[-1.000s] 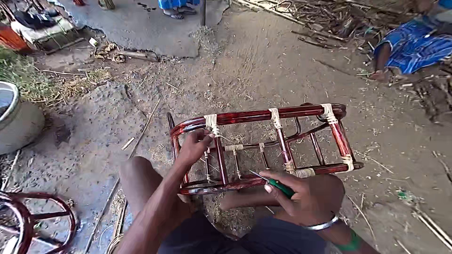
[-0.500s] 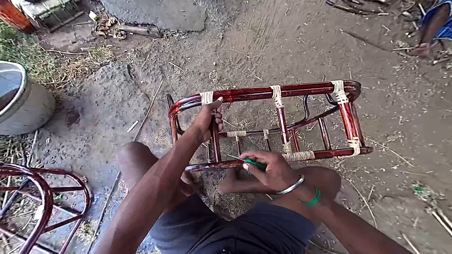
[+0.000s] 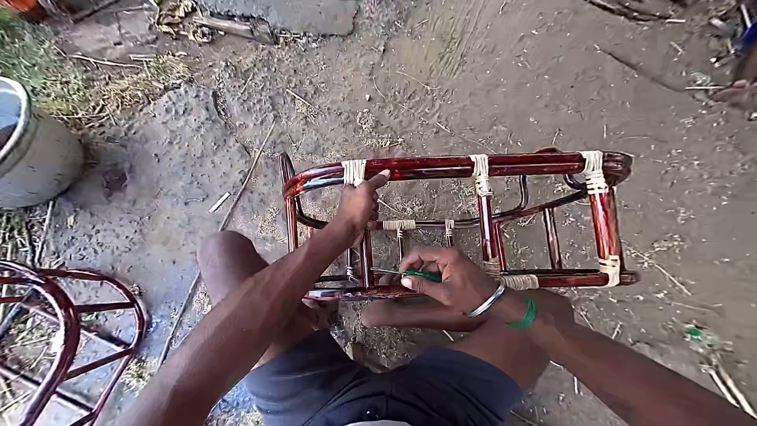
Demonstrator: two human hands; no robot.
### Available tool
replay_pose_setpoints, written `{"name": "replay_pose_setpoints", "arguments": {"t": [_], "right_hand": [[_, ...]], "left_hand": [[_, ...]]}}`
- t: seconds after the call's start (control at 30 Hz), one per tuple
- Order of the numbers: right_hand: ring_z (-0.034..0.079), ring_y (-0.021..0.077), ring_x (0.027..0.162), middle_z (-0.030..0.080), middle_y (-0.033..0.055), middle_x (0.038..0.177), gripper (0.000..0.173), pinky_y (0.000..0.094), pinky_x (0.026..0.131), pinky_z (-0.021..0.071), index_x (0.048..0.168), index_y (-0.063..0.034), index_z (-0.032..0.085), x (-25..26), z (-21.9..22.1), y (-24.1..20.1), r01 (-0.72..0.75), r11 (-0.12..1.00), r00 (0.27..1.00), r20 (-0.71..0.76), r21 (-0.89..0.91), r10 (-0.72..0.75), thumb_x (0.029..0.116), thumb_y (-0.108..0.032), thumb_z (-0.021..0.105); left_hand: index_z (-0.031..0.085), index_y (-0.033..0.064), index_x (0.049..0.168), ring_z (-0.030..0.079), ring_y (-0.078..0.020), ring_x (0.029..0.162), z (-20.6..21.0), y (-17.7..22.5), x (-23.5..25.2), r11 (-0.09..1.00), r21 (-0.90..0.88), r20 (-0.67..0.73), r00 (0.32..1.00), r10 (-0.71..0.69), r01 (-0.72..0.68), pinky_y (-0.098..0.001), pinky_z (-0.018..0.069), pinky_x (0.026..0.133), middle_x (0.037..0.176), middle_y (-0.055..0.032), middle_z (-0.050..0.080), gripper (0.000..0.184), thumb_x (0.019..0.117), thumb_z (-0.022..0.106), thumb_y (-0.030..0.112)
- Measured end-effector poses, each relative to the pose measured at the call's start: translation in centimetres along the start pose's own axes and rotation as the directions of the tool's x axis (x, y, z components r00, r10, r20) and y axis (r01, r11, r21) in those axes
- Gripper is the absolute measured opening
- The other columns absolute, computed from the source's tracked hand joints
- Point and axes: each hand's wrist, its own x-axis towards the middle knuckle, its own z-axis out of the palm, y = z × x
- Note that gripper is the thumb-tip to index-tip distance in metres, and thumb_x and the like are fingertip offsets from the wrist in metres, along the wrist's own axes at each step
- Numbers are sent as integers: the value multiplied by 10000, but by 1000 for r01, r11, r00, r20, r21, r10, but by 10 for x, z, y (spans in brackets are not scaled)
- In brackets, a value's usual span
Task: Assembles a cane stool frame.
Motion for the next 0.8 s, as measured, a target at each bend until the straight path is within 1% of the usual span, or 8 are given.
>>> {"name": "replay_pose_setpoints", "arguments": {"t": [0.07, 0.17, 0.23, 0.37, 0.47, 0.6, 0.73, 0.8], "right_hand": [[659, 57, 672, 696, -29, 826, 113, 247, 623, 588, 1029, -110, 701, 5, -4, 0, -9, 1000, 999, 51, 16, 8, 961, -181, 645], [578, 53, 549, 649, -14, 684, 172, 211, 522, 489, 1076, -98, 678, 7, -9, -3, -95, 993, 989, 121, 64, 86, 1040, -186, 535], [563, 56, 534, 641, -8, 671, 173, 206, 506, 470, 1097, -107, 691, 8, -12, -4, -137, 986, 982, 146, 99, 122, 1027, -185, 553], [633, 68, 585, 667, -17, 696, 126, 223, 551, 548, 1021, -123, 696, 11, -16, -5, -162, 980, 981, 130, 113, 148, 917, -181, 655], [639, 78, 591, 664, -4, 689, 91, 219, 557, 552, 994, -87, 690, 15, -19, -7, -157, 977, 982, 131, 144, 139, 934, -129, 637], [649, 79, 606, 671, -1, 696, 114, 218, 581, 567, 990, -90, 716, 18, -23, -9, -169, 978, 973, 180, 121, 145, 947, -147, 627], [602, 50, 586, 677, -41, 738, 81, 198, 540, 517, 939, -146, 707, 18, -22, -22, -210, 977, 967, 157, 30, 203, 947, -151, 626], [608, 27, 603, 691, -82, 760, 68, 192, 533, 508, 909, -191, 685, 18, -20, -35, -239, 968, 960, 132, -80, 248, 948, -181, 631]], "left_hand": [[359, 191, 680, 243, -40, 348, 1, 0, 0, 1000, 5, -6, 1000, -3, 3, -193, 237, 343, 478, 77, 264, 474, 1047, 568, 406], [348, 190, 657, 235, -40, 339, 1, -1, 2, 1000, -24, 3, 1000, -3, 3, -197, 228, 337, 465, 74, 261, 491, 1046, 578, 381], [347, 188, 656, 234, -45, 339, 1, -1, 2, 999, -34, 13, 1000, 0, 1, -199, 232, 336, 467, 70, 259, 489, 1049, 577, 367], [355, 182, 665, 235, -48, 345, 2, 1, 0, 1000, -24, 16, 1000, -3, 3, -199, 230, 340, 471, 67, 266, 474, 1049, 582, 340], [362, 177, 699, 247, -57, 350, 2, 2, 1, 1000, -22, 34, 999, -14, 15, -207, 253, 339, 487, 64, 271, 445, 1046, 594, 331], [363, 170, 685, 239, -58, 343, 1, 3, 2, 999, -42, 57, 998, -27, 30, -207, 238, 332, 478, 58, 264, 455, 1047, 593, 318], [376, 161, 702, 238, -59, 346, 1, 1, 1, 997, -75, 64, 998, -7, 12, -207, 241, 333, 482, 58, 258, 425, 1042, 602, 278], [387, 160, 710, 236, -58, 355, 2, -1, -1, 994, -108, 60, 998, 18, -12, -206, 235, 342, 492, 60, 261, 406, 1038, 607, 254]]}}
